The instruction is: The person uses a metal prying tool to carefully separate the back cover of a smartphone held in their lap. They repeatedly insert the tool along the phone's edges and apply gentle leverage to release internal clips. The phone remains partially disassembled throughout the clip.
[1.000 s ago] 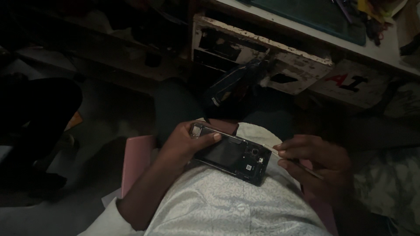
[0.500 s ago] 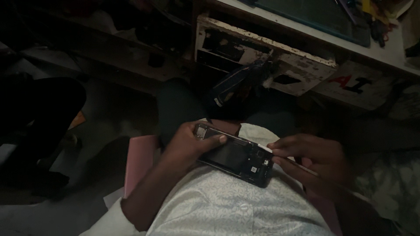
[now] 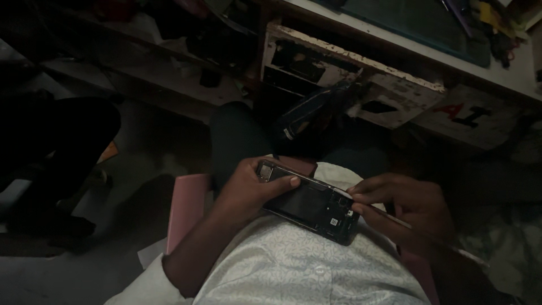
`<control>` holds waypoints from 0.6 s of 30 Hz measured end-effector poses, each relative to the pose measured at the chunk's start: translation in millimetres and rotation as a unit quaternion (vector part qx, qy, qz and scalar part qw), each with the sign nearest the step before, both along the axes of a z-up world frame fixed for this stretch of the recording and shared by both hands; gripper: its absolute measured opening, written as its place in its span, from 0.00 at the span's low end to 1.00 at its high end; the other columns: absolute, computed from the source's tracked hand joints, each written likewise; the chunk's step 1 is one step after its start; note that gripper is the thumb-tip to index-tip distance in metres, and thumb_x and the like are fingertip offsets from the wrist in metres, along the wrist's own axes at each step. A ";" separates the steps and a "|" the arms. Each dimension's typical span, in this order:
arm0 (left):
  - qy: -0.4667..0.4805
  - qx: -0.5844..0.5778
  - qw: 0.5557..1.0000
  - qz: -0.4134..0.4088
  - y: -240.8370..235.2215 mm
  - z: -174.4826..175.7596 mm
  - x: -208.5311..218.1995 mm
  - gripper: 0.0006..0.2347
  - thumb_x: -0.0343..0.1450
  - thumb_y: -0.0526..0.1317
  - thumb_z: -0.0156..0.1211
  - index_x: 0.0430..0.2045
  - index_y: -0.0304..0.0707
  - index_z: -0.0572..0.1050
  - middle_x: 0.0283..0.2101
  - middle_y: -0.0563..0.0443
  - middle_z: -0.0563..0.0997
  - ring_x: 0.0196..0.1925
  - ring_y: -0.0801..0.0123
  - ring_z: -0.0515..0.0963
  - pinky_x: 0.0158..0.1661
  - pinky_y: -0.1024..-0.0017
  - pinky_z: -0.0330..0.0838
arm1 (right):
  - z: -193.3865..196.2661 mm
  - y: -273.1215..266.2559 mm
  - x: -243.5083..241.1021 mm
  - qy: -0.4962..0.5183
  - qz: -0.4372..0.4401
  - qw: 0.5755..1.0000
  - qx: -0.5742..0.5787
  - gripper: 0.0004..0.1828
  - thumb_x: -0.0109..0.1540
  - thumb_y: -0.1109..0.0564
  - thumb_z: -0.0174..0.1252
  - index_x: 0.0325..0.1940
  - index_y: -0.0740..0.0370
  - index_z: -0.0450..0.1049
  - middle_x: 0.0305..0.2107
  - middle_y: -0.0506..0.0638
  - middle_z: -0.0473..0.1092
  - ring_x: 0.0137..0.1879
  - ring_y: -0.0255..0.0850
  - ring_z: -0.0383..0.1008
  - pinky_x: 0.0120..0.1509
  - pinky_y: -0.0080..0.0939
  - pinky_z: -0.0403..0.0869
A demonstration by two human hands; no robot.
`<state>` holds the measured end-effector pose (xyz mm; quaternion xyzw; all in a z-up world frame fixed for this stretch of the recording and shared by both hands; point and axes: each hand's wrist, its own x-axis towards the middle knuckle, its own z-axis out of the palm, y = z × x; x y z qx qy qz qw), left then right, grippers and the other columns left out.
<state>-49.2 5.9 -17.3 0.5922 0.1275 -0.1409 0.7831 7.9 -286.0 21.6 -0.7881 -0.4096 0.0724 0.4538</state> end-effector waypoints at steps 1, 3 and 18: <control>-0.009 -0.008 1.000 -0.002 0.3 -0.8 0.6 0.11 0.65 0.38 0.70 0.37 0.31 0.78 0.32 0.47 0.86 0.33 0.71 0.87 0.38 0.72 0.83 | -0.1 0.7 0.7 0.003 -0.013 1.000 -0.024 0.09 0.58 0.62 0.68 0.42 0.62 0.81 0.41 0.55 0.81 0.43 0.40 0.85 0.39 0.33 0.80; -0.018 0.000 1.000 -0.007 -0.4 -2.9 0.2 0.11 0.65 0.37 0.70 0.37 0.32 0.79 0.31 0.47 0.86 0.33 0.71 0.87 0.38 0.72 0.83 | 0.9 2.1 1.8 0.010 -0.041 0.996 -0.073 0.09 0.56 0.61 0.71 0.41 0.61 0.83 0.41 0.54 0.81 0.34 0.38 0.83 0.26 0.31 0.74; 0.071 -0.014 0.997 -0.019 1.3 1.9 7.6 0.13 0.66 0.38 0.70 0.40 0.31 0.80 0.37 0.46 0.85 0.39 0.69 0.85 0.44 0.71 0.80 | -17.4 -34.0 25.6 0.186 -0.054 0.971 -0.142 0.12 0.57 0.57 0.71 0.44 0.59 0.84 0.41 0.53 0.79 0.45 0.40 0.79 0.44 0.41 0.85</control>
